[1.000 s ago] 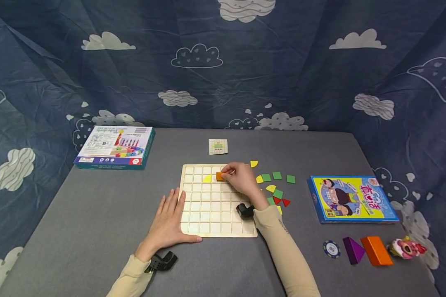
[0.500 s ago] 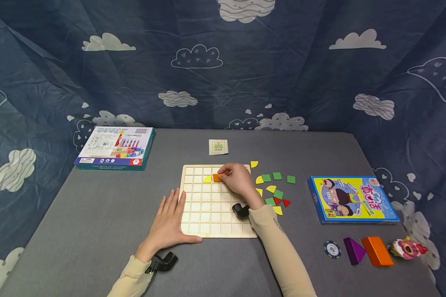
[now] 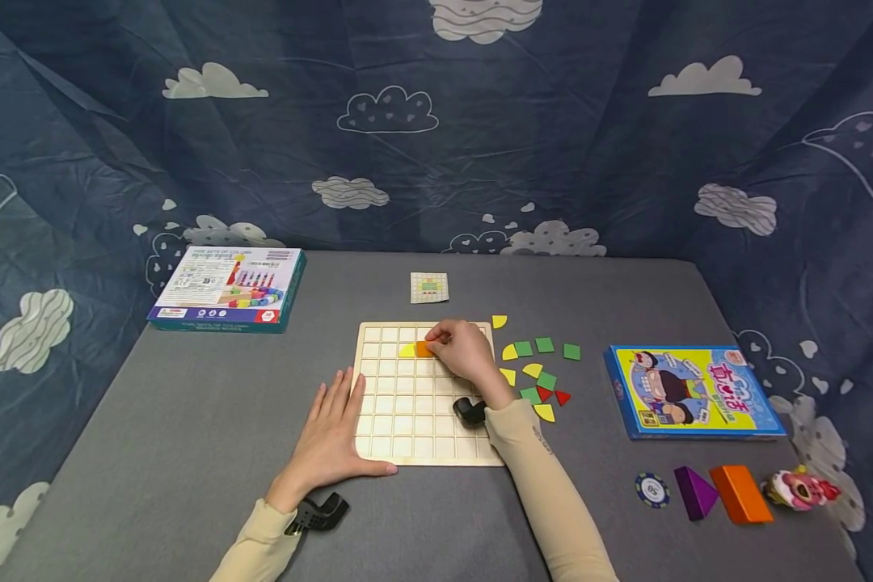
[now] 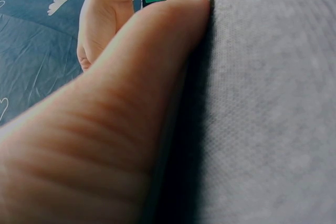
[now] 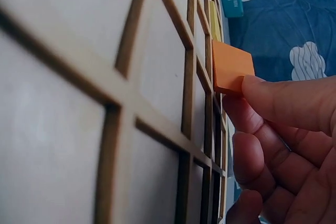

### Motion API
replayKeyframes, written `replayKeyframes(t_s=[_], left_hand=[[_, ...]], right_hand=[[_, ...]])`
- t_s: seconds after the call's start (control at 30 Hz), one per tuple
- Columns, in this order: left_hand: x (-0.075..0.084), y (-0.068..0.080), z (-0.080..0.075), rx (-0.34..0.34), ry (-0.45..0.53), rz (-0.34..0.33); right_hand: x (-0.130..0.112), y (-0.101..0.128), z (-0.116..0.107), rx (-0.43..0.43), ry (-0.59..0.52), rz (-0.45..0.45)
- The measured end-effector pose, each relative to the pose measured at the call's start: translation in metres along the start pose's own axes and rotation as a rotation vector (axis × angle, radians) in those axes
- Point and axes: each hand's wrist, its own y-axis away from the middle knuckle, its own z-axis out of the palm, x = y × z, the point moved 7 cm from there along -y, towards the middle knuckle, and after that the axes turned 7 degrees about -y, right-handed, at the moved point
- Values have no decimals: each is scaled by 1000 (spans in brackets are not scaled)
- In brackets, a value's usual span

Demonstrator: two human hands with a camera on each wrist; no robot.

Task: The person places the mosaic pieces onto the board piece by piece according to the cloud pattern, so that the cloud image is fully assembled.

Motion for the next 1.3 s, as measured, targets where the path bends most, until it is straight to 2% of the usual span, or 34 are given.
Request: replayKeyframes(t_s=[0.33, 1.1, 1.3], left_hand=[[1, 0, -4, 58, 7, 21], [1, 0, -2, 35, 8, 18], [0, 0, -2, 5, 11, 6]], right_hand=[[-1, -1, 0, 2, 11, 22], [2, -1, 0, 3, 75, 46], [3, 0, 1, -8, 78, 48]])
